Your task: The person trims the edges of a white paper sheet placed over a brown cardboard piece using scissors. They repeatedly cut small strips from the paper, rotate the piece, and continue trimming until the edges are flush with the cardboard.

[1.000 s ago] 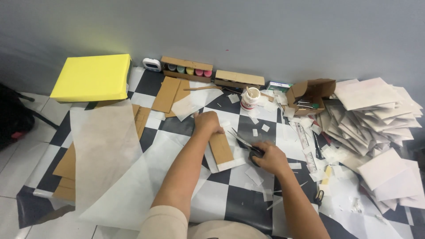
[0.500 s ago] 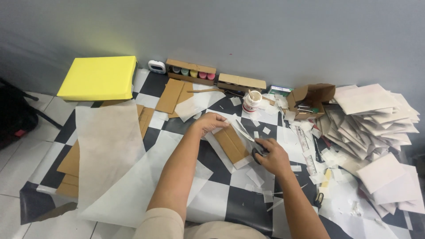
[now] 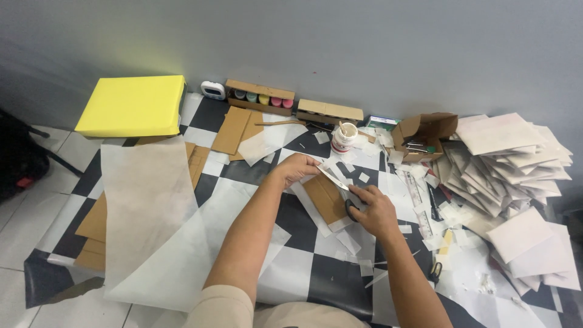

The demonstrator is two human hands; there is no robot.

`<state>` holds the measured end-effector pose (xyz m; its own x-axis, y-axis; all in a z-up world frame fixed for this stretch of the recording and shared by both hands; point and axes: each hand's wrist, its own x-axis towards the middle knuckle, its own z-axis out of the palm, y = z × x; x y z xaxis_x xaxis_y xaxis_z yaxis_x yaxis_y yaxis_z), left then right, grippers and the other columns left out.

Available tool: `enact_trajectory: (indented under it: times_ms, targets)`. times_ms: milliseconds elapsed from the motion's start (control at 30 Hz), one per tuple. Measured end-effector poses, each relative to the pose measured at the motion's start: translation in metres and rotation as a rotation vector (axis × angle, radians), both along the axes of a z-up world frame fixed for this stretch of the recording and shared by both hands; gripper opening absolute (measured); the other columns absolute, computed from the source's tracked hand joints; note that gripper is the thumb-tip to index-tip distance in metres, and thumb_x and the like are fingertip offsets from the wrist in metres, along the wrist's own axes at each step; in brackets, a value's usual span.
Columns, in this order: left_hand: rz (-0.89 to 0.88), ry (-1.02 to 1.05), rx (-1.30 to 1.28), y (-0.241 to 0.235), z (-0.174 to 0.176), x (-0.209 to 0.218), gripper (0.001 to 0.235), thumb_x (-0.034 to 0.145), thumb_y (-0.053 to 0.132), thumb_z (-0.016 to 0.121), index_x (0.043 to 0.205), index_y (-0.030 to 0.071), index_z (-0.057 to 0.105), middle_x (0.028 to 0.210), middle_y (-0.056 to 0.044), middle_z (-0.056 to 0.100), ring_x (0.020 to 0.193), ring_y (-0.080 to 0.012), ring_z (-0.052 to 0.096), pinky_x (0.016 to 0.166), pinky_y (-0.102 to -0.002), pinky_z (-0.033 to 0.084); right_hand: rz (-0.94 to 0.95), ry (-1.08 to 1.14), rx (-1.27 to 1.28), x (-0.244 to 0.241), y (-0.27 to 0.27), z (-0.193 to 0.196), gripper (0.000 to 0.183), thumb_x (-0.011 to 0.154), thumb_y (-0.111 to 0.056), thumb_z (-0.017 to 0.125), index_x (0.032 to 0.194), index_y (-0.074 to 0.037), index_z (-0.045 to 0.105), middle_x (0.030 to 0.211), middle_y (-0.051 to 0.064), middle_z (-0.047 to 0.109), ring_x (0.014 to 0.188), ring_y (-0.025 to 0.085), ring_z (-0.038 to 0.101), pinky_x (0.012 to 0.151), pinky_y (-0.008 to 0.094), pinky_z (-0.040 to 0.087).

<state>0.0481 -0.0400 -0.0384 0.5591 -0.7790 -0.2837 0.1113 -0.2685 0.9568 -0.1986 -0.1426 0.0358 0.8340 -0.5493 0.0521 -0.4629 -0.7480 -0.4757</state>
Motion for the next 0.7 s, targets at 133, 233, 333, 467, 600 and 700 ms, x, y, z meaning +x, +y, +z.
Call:
enact_trajectory:
  times_ms: [133, 233, 333, 467, 600, 700]
  targets:
    - [-0.025, -0.011, 0.007, 0.003, 0.014, -0.007, 0.031, 0.071, 0.012, 0.088, 0.100, 0.007, 0.080, 0.096, -0.012, 0.073, 0.105, -0.0204, 0.060, 0.093, -0.034, 0.046, 0.002, -0.018, 0.027, 0.000, -0.002, -0.002, 0.052, 0.073, -0.020, 0.081, 0.124, -0.028, 0.075, 0.100, 0.005, 0.073, 0.093, 0.028, 0.071, 0.085, 0.035, 0.054]
    - [-0.060, -0.006, 0.003, 0.003, 0.018, -0.008, 0.027, 0.072, 0.015, 0.089, 0.097, 0.009, 0.081, 0.092, -0.008, 0.074, 0.100, -0.0180, 0.060, 0.090, -0.031, 0.045, 0.009, -0.057, 0.075, 0.000, -0.003, 0.000, 0.049, 0.073, -0.013, 0.081, 0.119, -0.026, 0.077, 0.096, 0.006, 0.073, 0.088, 0.028, 0.071, 0.078, 0.034, 0.055]
    - [-0.066, 0.002, 0.009, 0.002, 0.020, -0.010, 0.025, 0.071, 0.018, 0.089, 0.094, 0.012, 0.081, 0.089, -0.006, 0.073, 0.098, -0.0172, 0.059, 0.087, -0.029, 0.045, 0.009, -0.060, 0.099, 0.000, -0.003, 0.003, 0.046, 0.073, -0.010, 0.081, 0.117, -0.023, 0.078, 0.096, 0.007, 0.073, 0.087, 0.030, 0.071, 0.077, 0.036, 0.055]
    - [-0.050, 0.008, 0.009, 0.004, 0.020, -0.010, 0.025, 0.070, 0.018, 0.090, 0.091, 0.012, 0.080, 0.085, -0.005, 0.070, 0.095, -0.0163, 0.058, 0.085, -0.028, 0.044, 0.010, -0.074, 0.123, 0.001, -0.004, 0.008, 0.040, 0.074, -0.005, 0.080, 0.112, -0.016, 0.080, 0.091, 0.011, 0.074, 0.083, 0.033, 0.071, 0.072, 0.036, 0.056]
    - [-0.069, 0.002, 0.009, 0.008, 0.019, -0.011, 0.021, 0.072, 0.018, 0.089, 0.091, 0.012, 0.081, 0.091, -0.008, 0.073, 0.101, -0.0188, 0.061, 0.090, -0.030, 0.045, 0.028, -0.061, 0.181, 0.002, -0.013, -0.002, 0.042, 0.074, -0.003, 0.079, 0.114, -0.016, 0.079, 0.090, 0.013, 0.074, 0.084, 0.034, 0.071, 0.073, 0.036, 0.056]
    - [-0.067, 0.027, 0.003, 0.008, 0.022, -0.010, 0.023, 0.073, 0.018, 0.089, 0.094, 0.011, 0.081, 0.093, -0.008, 0.073, 0.102, -0.0187, 0.060, 0.090, -0.030, 0.044, 0.030, -0.075, 0.207, 0.004, -0.011, 0.002, 0.045, 0.073, -0.002, 0.079, 0.116, -0.017, 0.079, 0.088, 0.012, 0.074, 0.084, 0.031, 0.072, 0.074, 0.034, 0.057]
